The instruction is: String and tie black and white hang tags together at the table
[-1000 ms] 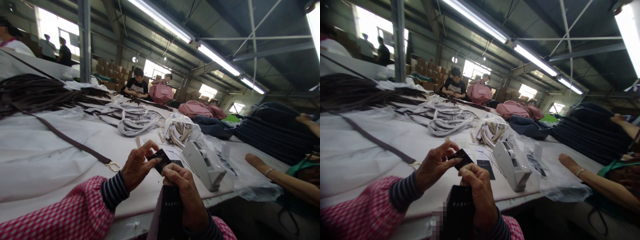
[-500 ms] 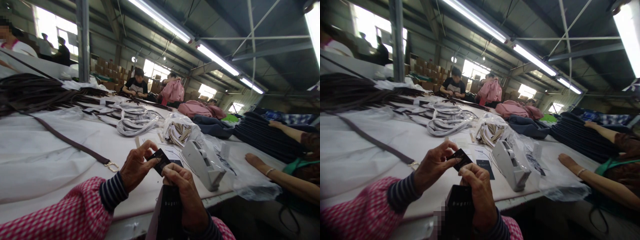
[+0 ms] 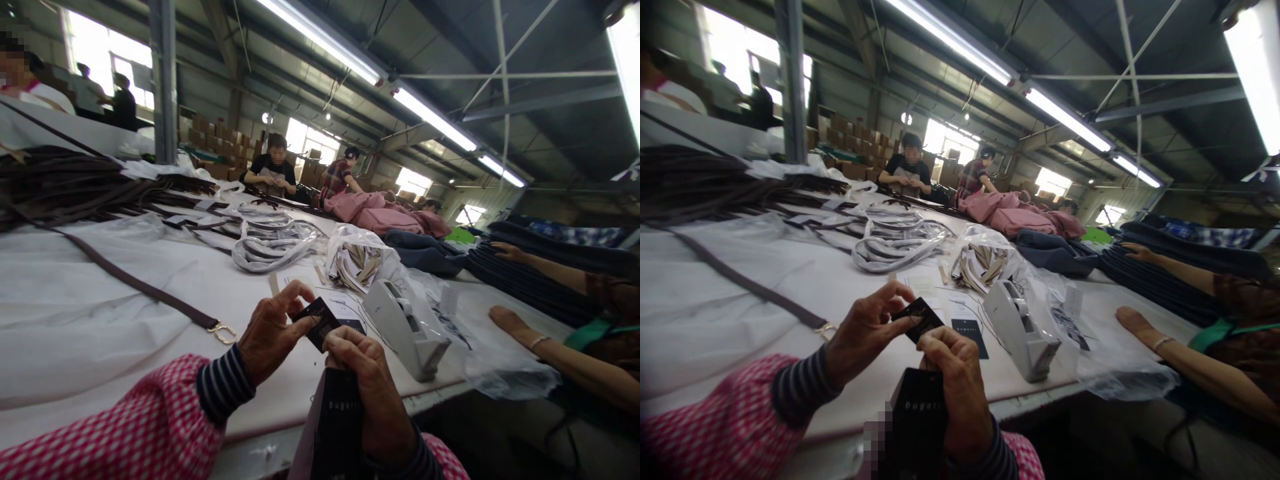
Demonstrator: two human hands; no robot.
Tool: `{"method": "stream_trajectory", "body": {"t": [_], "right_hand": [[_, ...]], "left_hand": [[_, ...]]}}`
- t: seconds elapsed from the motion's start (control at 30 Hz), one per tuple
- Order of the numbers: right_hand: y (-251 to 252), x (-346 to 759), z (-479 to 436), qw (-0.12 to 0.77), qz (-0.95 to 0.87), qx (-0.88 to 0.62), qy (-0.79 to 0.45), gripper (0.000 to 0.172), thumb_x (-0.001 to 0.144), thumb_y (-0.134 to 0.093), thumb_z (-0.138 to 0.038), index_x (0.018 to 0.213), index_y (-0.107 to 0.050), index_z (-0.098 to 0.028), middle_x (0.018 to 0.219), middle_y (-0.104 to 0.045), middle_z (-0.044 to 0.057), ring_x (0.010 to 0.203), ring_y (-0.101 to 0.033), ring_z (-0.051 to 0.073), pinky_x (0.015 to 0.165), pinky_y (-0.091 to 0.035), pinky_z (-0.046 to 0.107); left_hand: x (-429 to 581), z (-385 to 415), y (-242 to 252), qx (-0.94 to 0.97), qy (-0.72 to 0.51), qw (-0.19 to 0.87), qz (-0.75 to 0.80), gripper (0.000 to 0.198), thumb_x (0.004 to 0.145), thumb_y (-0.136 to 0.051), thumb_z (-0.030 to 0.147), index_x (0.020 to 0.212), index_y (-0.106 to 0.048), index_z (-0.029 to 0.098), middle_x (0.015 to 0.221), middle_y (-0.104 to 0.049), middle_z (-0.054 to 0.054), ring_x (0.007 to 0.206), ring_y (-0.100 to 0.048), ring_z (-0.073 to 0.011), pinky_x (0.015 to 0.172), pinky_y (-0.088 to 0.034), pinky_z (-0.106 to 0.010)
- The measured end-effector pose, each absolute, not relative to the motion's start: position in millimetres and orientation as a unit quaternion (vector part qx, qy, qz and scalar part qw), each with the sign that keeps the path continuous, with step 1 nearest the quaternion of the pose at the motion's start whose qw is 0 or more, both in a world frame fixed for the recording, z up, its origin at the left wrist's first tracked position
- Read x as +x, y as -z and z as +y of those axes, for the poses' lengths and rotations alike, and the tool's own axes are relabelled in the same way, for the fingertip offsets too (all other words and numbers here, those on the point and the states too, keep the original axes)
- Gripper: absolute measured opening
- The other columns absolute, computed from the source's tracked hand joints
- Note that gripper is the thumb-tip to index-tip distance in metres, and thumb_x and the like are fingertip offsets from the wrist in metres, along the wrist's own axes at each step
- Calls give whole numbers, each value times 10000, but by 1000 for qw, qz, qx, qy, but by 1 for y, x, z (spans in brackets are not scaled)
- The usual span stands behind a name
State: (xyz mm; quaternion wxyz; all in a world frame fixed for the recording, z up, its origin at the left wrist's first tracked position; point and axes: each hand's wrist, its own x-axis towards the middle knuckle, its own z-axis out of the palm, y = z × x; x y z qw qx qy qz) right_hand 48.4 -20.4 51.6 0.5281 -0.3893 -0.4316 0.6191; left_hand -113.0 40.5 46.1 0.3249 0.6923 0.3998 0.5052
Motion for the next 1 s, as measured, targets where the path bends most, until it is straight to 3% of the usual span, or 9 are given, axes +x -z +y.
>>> {"method": "stream_trajectory", "body": {"t": [0.3, 0.5, 0.77, 1.0], "right_hand": [[-52, 47, -19, 536, -425, -394, -613, 265, 799, -722, -364, 714, -554, -177, 480, -368, -87, 407, -222, 49, 403, -189, 202], [-57, 44, -14, 539, -477, -438, -539, 293, 813, -705, -373, 682, -554, -158, 539, -445, -56, 449, -311, 52, 429, -226, 198], [-56, 53, -5, 537, -515, -445, -498, 299, 811, -711, -373, 672, -555, -159, 564, -451, -56, 485, -337, 61, 466, -256, 210], [-72, 55, 20, 496, -588, -437, -466, 307, 879, -639, -430, 763, -627, -147, 553, -482, -49, 508, -367, 73, 503, -245, 226]], "left_hand": [[-113, 35, -50, 723, -492, 257, 411, 139, 839, -668, 249, 957, -595, 257, 678, -644, 92, 560, -523, -96, 596, -352, -234], [-112, 32, -49, 746, -493, 251, 371, 96, 845, -635, 199, 927, -656, 245, 775, -689, 63, 695, -618, -114, 657, -395, -237], [-117, 32, -62, 725, -448, 402, 334, 231, 917, -590, 394, 1026, -745, 263, 972, -745, 16, 880, -654, -169, 756, -457, -262], [-125, 48, -77, 620, -519, 499, 312, 268, 815, -703, 356, 999, -736, 164, 826, -756, -44, 761, -664, -179, 682, -479, -266]]}}
